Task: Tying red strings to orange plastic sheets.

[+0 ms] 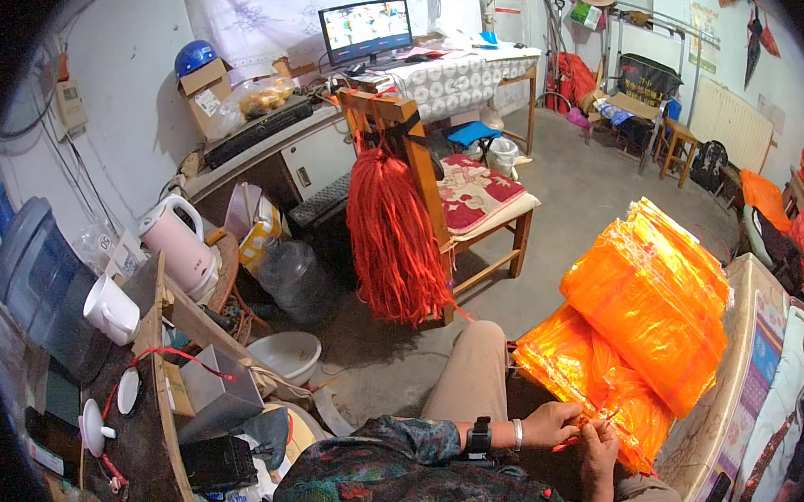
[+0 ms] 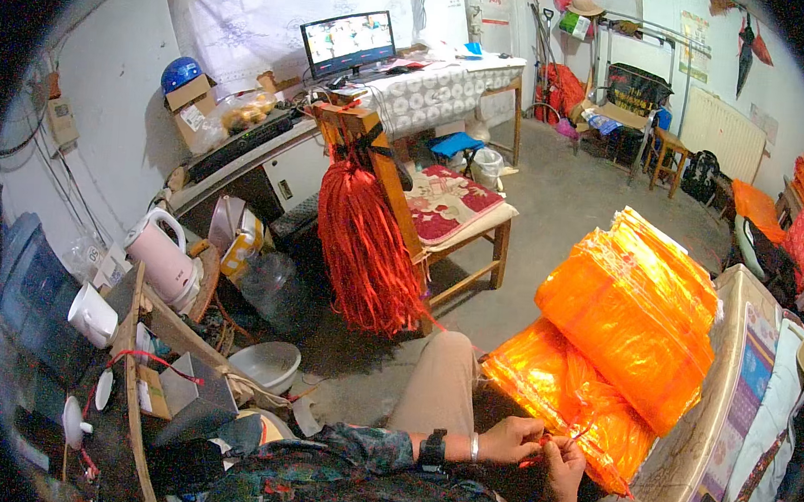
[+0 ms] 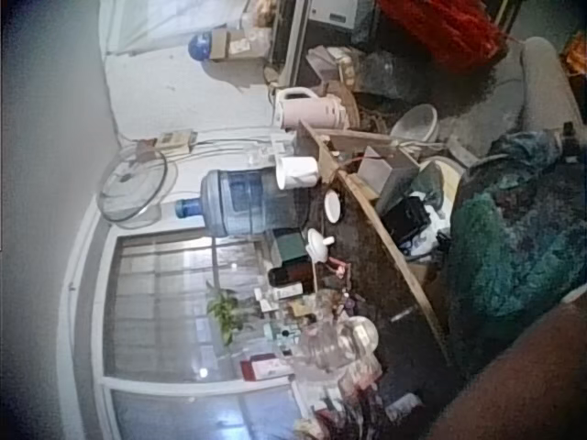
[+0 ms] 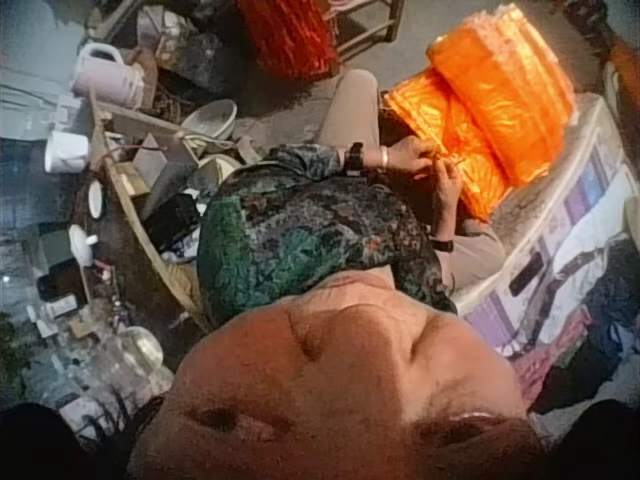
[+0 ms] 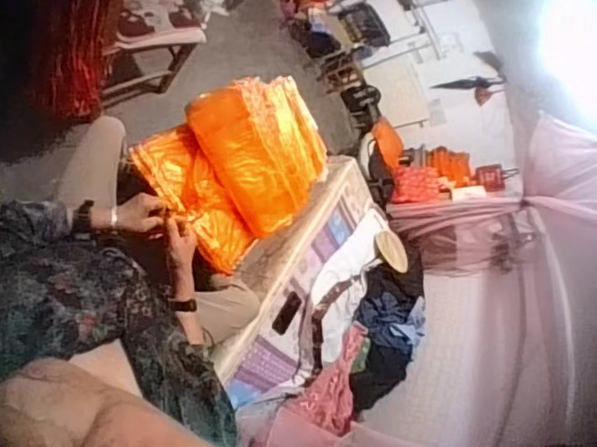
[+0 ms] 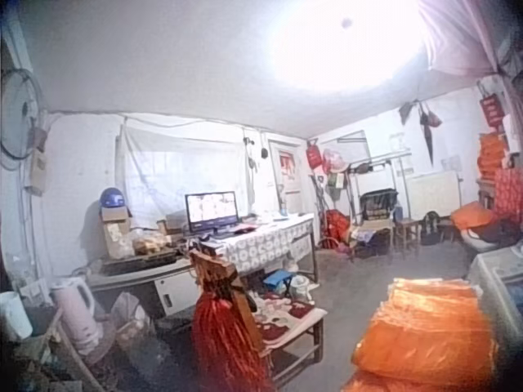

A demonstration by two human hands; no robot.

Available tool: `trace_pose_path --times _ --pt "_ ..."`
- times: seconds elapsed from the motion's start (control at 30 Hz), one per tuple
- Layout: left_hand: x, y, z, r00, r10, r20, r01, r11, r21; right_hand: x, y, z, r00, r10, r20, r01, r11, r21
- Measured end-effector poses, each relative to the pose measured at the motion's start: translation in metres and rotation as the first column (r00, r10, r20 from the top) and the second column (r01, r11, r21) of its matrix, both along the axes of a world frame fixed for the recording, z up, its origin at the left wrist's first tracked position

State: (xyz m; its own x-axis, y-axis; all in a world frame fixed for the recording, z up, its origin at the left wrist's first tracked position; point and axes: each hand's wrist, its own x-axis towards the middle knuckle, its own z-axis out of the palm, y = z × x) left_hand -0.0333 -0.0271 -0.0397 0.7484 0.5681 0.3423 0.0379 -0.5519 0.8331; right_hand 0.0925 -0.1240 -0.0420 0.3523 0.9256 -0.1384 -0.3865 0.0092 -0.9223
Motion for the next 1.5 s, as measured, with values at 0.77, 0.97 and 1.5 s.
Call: trace_pose_path --times 0.77,0.97,1.5 --pt "0.002 -0.009 0.013 0.975 -0.221 -0.008 0.217 0.966 -0.137 -0.006 -0.02 0.016 1.0 0.003 -0.007 -0.003 1.0 -0.014" --pt "0.0 -0.001 0.03 0.961 -0.259 -0.099 0.177 0.848 -0.5 0.0 -0.011 0.019 0.993 0.086 0.08 -0.082 0.995 -0.048" --pt "0.047 0.066 -0.037 0.998 -0.002 -0.071 -0.062 0.456 -0.888 0.104 -0.022 0.051 0.284 0.205 0.937 0.419 0.852 -0.314"
